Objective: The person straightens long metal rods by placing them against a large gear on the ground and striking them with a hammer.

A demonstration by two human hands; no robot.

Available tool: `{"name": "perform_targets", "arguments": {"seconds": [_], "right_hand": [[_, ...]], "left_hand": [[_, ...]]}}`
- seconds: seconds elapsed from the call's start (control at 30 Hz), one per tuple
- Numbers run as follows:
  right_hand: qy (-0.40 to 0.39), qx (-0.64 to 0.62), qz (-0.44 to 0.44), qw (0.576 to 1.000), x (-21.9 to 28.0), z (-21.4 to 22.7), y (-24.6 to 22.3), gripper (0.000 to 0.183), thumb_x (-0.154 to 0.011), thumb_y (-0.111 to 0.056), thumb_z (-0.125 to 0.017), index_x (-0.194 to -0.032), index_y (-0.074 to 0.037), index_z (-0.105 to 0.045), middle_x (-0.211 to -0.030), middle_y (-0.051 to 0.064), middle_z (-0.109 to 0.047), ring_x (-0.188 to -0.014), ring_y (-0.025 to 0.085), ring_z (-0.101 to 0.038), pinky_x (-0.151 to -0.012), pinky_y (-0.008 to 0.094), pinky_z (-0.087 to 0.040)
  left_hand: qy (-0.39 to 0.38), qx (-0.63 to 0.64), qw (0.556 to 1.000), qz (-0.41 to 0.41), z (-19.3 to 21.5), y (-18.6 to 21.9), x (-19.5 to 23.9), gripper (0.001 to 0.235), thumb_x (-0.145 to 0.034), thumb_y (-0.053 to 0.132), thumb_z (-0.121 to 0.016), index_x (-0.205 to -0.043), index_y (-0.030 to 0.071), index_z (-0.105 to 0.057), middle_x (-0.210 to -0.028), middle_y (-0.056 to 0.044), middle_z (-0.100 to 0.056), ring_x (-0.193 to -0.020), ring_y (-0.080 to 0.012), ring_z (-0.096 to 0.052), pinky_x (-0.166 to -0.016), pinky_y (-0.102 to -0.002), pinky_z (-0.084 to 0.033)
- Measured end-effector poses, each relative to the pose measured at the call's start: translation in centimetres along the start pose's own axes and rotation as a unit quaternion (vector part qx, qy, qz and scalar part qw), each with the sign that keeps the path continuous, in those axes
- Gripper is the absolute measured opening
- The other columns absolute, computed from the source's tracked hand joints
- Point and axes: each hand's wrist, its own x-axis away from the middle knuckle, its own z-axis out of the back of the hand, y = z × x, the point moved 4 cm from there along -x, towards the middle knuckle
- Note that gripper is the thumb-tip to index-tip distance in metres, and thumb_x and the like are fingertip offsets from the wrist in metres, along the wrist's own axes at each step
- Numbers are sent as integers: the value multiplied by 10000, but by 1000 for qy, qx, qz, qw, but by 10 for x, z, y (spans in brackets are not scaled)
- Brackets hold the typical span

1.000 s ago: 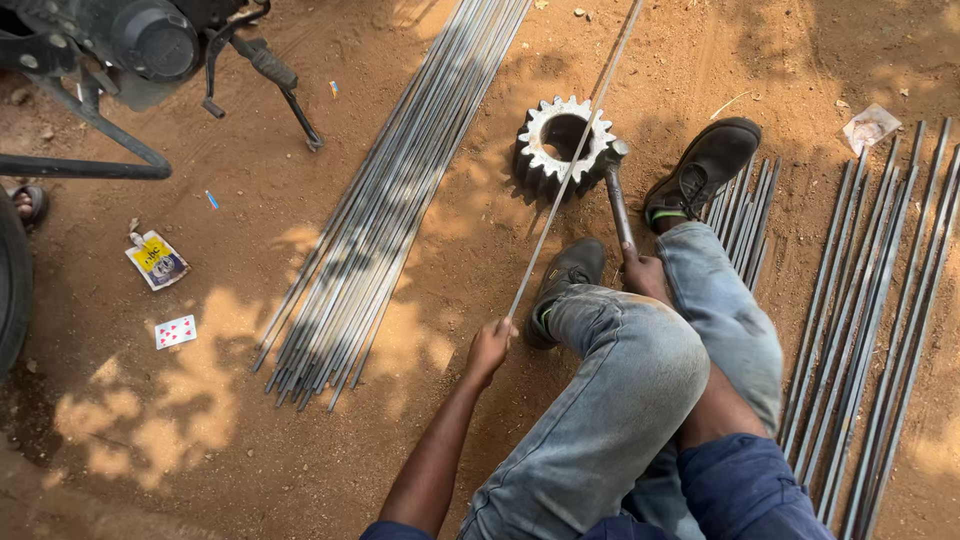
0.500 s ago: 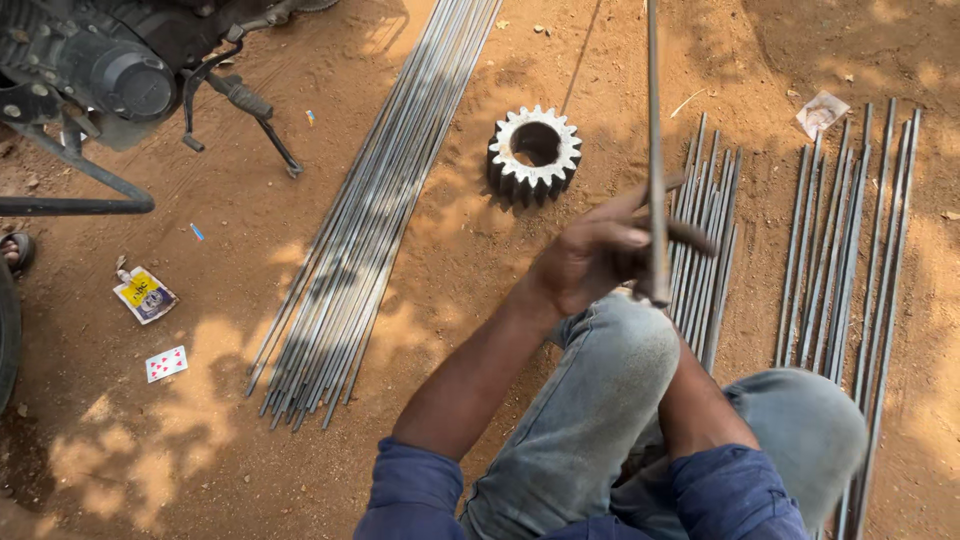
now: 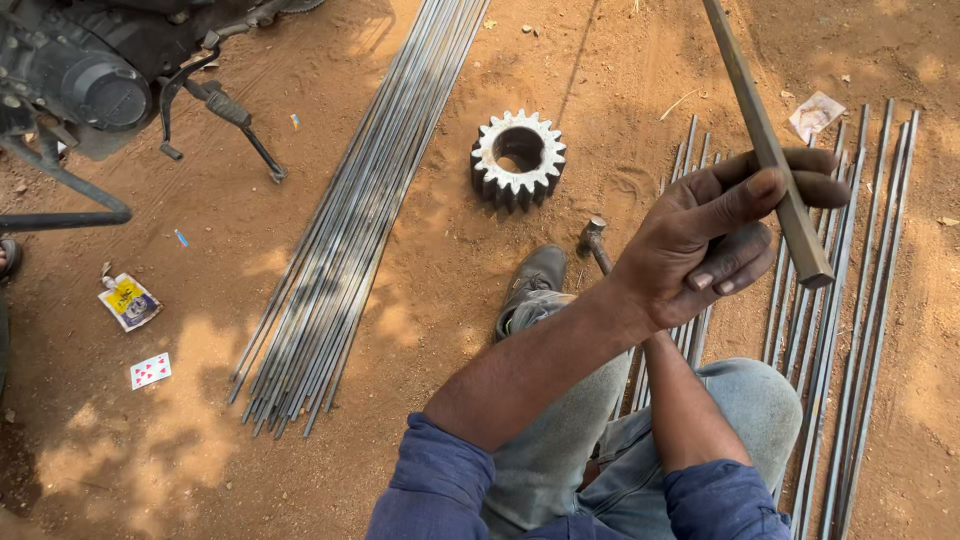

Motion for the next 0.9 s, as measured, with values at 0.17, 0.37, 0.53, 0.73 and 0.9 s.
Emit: {"name": "perform_targets", "arguments": {"seconds": [0.17, 0.37, 0.53, 0.73, 0.9], "right_hand": [[-10, -16, 5, 1000, 9, 2, 9, 431, -1139, -328, -545, -1442, -28, -483, -1166, 78, -542, -1018, 177, -570, -852, 396, -502], [5, -40, -7, 999, 3, -7, 15, 460, -1168, -287, -521, -1547, -40, -439, -1256, 71, -525, -1104, 166, -567, -920, 395, -512], [44, 13, -49, 998, -3, -10, 16, 446, -1102, -285, -538, -1431, 14, -502, -1263, 74, -581, -1112, 182, -581, -907, 375, -521], [46, 70, -138, 987, -1, -26, 26, 399, -1073, -281, -590, -1312, 39, -570, -1057, 70, -604, -896, 164, -582, -738, 338, -501], [87, 111, -224, 964, 14, -28, 45, 374, -1048, -277, -634, -1212, 59, -626, -885, 66, -623, -717, 148, -583, -597, 306, -484]], "left_hand": [[-43, 22, 999, -11, 2, -11, -9, 281, -1188, 239, -518, -1294, -4, -612, -1228, -267, -679, -432, -70, -501, -446, -229, -480], [-153, 20, 988, -1, -15, 7, -19, 280, -1177, 253, -452, -1288, 55, -616, -1161, -286, -702, -402, -75, -503, -426, -227, -472], [-179, 40, 983, 11, -17, 17, -15, 276, -1206, 234, -449, -1255, 24, -622, -1131, -298, -725, -422, -94, -511, -444, -232, -454], [54, -84, 994, 43, 54, 45, 54, 426, -1113, 404, -516, -1212, -1, -607, -1091, -270, -725, -756, -259, -746, -684, -369, -640], [377, -633, 644, 208, 216, 74, 245, 364, -1026, 388, -603, -894, 62, -699, -668, -18, -614, -555, -132, -593, -523, -292, -510]]}}
